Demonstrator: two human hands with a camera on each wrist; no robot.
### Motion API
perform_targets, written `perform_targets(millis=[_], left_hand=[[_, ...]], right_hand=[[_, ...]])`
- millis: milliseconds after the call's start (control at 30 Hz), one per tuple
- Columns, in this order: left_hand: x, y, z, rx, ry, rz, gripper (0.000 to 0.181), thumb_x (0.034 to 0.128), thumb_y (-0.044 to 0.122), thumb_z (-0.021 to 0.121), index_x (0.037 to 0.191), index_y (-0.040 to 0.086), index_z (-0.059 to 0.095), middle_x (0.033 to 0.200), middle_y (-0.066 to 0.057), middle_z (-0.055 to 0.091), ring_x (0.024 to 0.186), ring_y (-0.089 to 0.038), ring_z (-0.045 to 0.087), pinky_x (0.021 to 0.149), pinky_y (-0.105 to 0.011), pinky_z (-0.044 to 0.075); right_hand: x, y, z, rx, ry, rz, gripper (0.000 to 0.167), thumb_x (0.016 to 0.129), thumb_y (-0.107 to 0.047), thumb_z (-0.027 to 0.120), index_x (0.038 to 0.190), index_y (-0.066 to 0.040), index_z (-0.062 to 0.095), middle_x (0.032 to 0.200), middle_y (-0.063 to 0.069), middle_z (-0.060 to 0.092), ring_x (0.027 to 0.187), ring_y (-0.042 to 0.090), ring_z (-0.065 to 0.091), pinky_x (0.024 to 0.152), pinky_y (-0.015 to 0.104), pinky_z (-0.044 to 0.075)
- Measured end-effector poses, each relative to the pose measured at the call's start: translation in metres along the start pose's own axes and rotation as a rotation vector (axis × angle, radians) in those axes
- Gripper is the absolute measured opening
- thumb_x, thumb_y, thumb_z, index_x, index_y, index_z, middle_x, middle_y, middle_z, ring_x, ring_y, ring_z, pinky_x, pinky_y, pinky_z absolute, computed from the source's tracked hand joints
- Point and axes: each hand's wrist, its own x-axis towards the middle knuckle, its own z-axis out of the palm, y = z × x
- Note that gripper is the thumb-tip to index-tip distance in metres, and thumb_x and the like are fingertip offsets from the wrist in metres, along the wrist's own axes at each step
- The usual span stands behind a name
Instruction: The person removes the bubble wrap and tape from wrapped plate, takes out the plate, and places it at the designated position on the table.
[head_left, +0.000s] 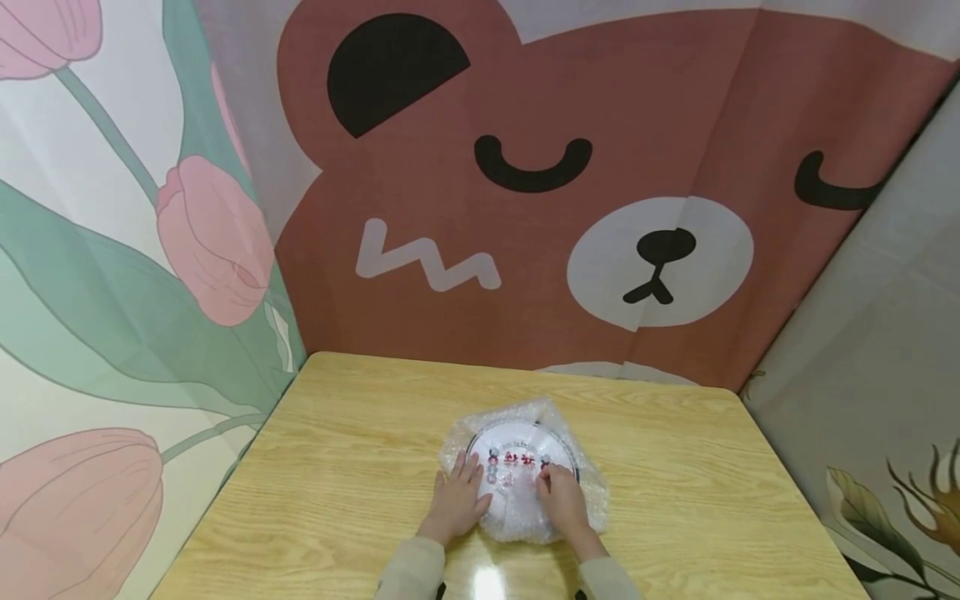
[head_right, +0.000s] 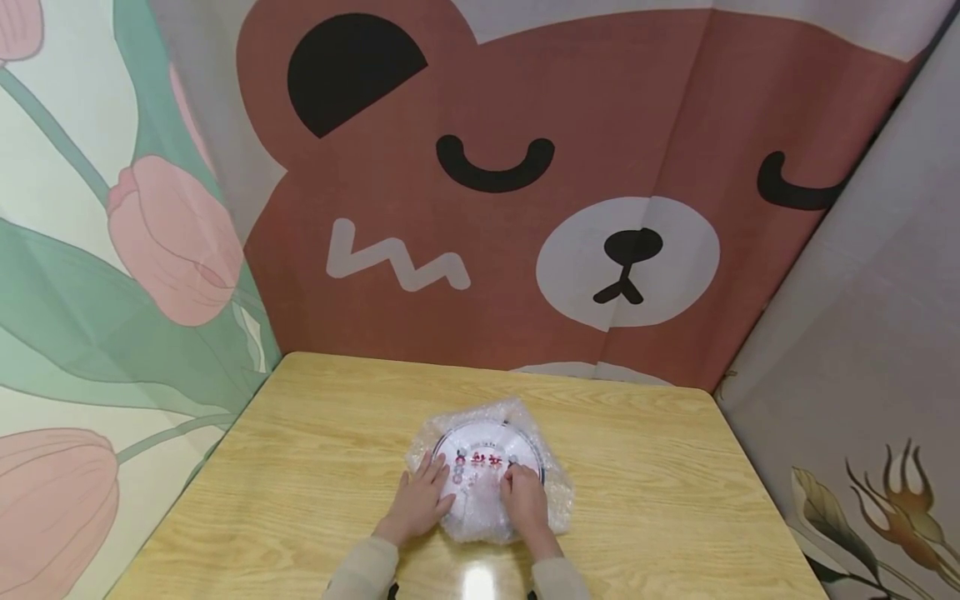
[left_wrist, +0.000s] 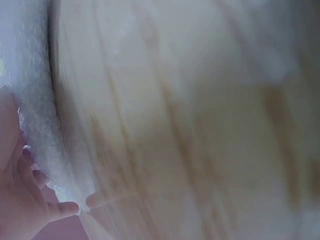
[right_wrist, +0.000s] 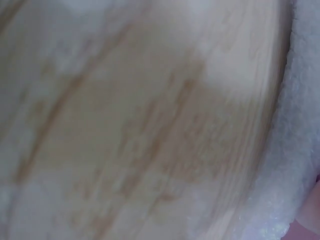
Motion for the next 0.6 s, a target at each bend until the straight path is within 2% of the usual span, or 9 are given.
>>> perform_targets(millis=[333,367,400,500,600], left_hand=[[-0.0005,0.0012,-0.004,0.011,0.004,0.002,0.054,0.0894,0.038,0.045,0.128,0.0,0.047,0.138,-0.013,0.036,0.129,-0.033,0.023,0.093,-0.059,0.027],[-0.0006,0.0014,-0.0041,0.014,0.003,0.001,0.054,0.0894,0.038,0.045,0.128,0.0,0.047,0.138,-0.013,0.036,0.129,-0.033,0.023,0.093,-0.059,0.027],[-0.0007,0.0015,-0.0041,0.015,0.001,-0.001,0.054,0.0893,0.038,0.045,0.128,0.0,0.047,0.138,-0.013,0.036,0.129,-0.032,0.023,0.093,-0.059,0.027],[-0.0011,0.0018,-0.0036,0.019,-0.004,-0.004,0.055,0.089,0.039,0.045,0.128,0.001,0.047,0.138,-0.012,0.036,0.129,-0.032,0.023,0.093,-0.059,0.028],[-0.0011,0.0016,-0.0028,0.027,-0.008,-0.005,0.055,0.089,0.04,0.044,0.128,0.001,0.047,0.138,-0.012,0.036,0.129,-0.032,0.023,0.093,-0.058,0.028]], right_hand=[[-0.0021,-0.0031,-0.0062,0.0,0.014,-0.009,0.012,0.072,0.001,0.064,0.068,-0.006,0.055,0.064,-0.003,0.047,0.059,0.013,0.046,0.053,0.029,0.042],[-0.0024,-0.0032,-0.0063,0.009,0.027,-0.017,0.012,0.072,0.001,0.064,0.068,-0.006,0.055,0.064,-0.002,0.047,0.058,0.013,0.046,0.053,0.03,0.042],[-0.0027,0.0036,-0.0007,0.04,0.063,-0.052,0.011,0.076,-0.004,0.062,0.069,-0.008,0.055,0.064,-0.004,0.046,0.058,0.011,0.045,0.051,0.028,0.041],[-0.004,0.0044,0.0003,0.061,0.107,-0.083,0.01,0.075,-0.004,0.062,0.068,-0.008,0.055,0.063,-0.005,0.046,0.057,0.01,0.044,0.05,0.028,0.04],[-0.0049,0.0049,0.0005,0.069,0.105,-0.077,0.009,0.075,-0.004,0.062,0.069,-0.007,0.056,0.064,-0.005,0.047,0.057,0.011,0.045,0.05,0.028,0.04]])
